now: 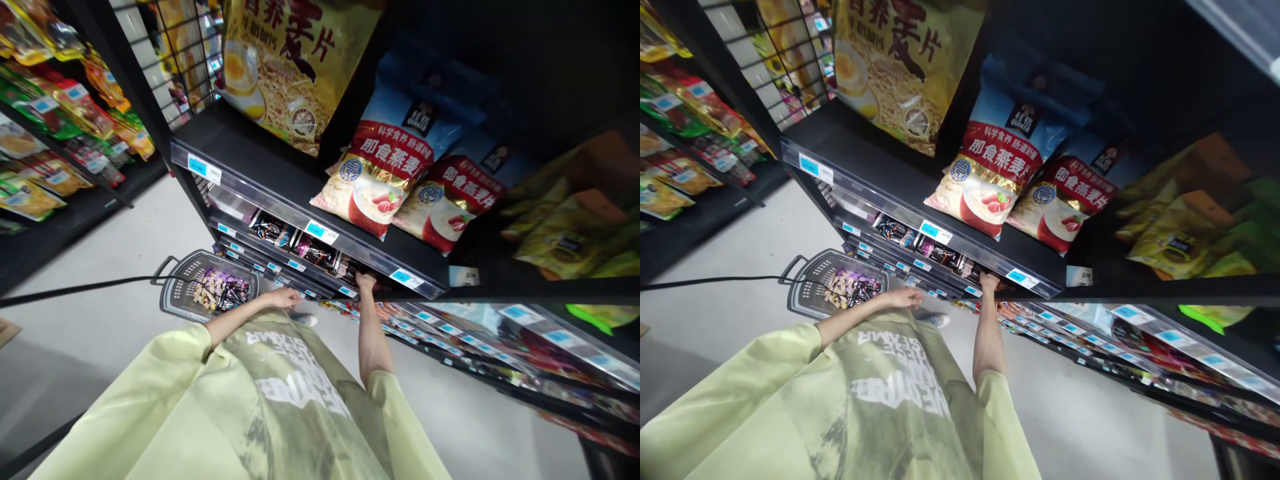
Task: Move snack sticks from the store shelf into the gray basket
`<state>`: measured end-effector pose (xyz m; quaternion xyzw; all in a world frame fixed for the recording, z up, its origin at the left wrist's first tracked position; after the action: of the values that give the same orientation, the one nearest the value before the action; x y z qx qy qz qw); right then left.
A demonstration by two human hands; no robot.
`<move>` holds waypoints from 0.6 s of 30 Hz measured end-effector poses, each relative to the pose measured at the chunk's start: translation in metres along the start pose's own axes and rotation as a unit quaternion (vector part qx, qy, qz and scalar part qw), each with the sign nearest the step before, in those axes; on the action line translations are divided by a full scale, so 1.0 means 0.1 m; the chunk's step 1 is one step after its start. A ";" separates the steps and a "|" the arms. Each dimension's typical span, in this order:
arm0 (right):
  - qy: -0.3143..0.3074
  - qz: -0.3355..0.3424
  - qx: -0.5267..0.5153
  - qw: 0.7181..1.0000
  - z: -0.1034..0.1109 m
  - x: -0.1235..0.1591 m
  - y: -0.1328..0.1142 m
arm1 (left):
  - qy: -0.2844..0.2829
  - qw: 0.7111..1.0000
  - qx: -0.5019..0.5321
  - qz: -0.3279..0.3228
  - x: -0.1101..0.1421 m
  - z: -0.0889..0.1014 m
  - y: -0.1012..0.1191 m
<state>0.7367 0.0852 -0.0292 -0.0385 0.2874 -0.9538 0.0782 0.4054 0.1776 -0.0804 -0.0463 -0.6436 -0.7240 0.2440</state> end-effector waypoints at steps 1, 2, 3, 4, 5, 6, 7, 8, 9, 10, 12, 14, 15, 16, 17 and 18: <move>0.002 -0.002 0.022 1.000 -0.01 -0.02 0.02 | 0.001 1.000 -0.006 0.000 0.00 0.00 -0.01; 0.003 -0.003 0.041 0.999 -0.01 -0.04 0.04 | 0.002 1.000 -0.011 0.000 -0.01 0.01 -0.01; 0.002 -0.001 0.056 0.998 -0.02 -0.05 0.05 | 0.002 1.000 -0.017 0.001 -0.01 0.01 -0.02; -0.001 0.003 0.068 0.998 -0.02 -0.05 0.07 | 0.001 1.000 -0.022 0.001 -0.01 0.00 -0.03; -0.003 0.010 0.079 0.997 -0.01 -0.05 0.09 | 0.000 1.000 -0.028 0.002 -0.01 0.00 -0.04; -0.004 0.019 0.088 0.996 0.00 -0.04 0.10 | -0.002 0.999 -0.033 0.002 -0.01 -0.01 -0.05; -0.002 0.031 0.097 0.995 0.02 -0.03 0.10 | -0.004 0.999 -0.039 0.001 -0.01 -0.01 -0.06; 0.003 0.043 0.104 0.994 0.04 -0.01 0.10 | -0.007 0.999 -0.045 0.000 -0.01 -0.02 -0.06; 0.009 0.055 0.111 0.992 0.05 0.01 0.09 | -0.009 0.999 -0.050 -0.001 -0.02 -0.04 -0.06; 0.014 0.067 0.116 0.991 0.06 0.03 0.08 | -0.013 0.998 -0.056 -0.002 -0.02 -0.05 -0.06; 0.008 0.092 0.122 0.988 0.01 0.07 0.04 | -0.022 0.997 -0.067 -0.005 -0.02 -0.08 -0.04; -0.025 0.111 0.129 0.985 -0.11 0.08 0.01 | -0.033 0.996 -0.079 -0.007 -0.02 -0.11 -0.03; -0.047 0.116 0.134 0.983 -0.18 0.08 0.00 | -0.037 0.996 -0.085 -0.008 -0.02 -0.12 -0.03; -0.067 0.119 0.142 0.980 -0.25 0.07 0.00 | -0.039 0.995 -0.089 -0.009 -0.01 -0.12 -0.03; -0.085 0.119 0.150 0.978 -0.31 0.06 0.00 | -0.040 0.995 -0.093 -0.009 -0.01 -0.12 -0.03; -0.099 0.118 0.160 0.975 -0.36 0.04 0.01 | -0.038 0.995 -0.095 -0.010 0.00 -0.11 -0.04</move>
<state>0.7287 0.1031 -0.0597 -0.0860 0.1248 -0.9628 0.2237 0.4064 0.1675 -0.0857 -0.0904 -0.5811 -0.7819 0.2070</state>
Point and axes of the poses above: each hand's wrist, its own x-axis away from the middle knuckle, its own z-axis out of the back of the hand, y = z × x, the point moved 9 cm from there along -x, towards the middle knuckle, and after that the axes turned 10 degrees about y, right-handed, at the moved point
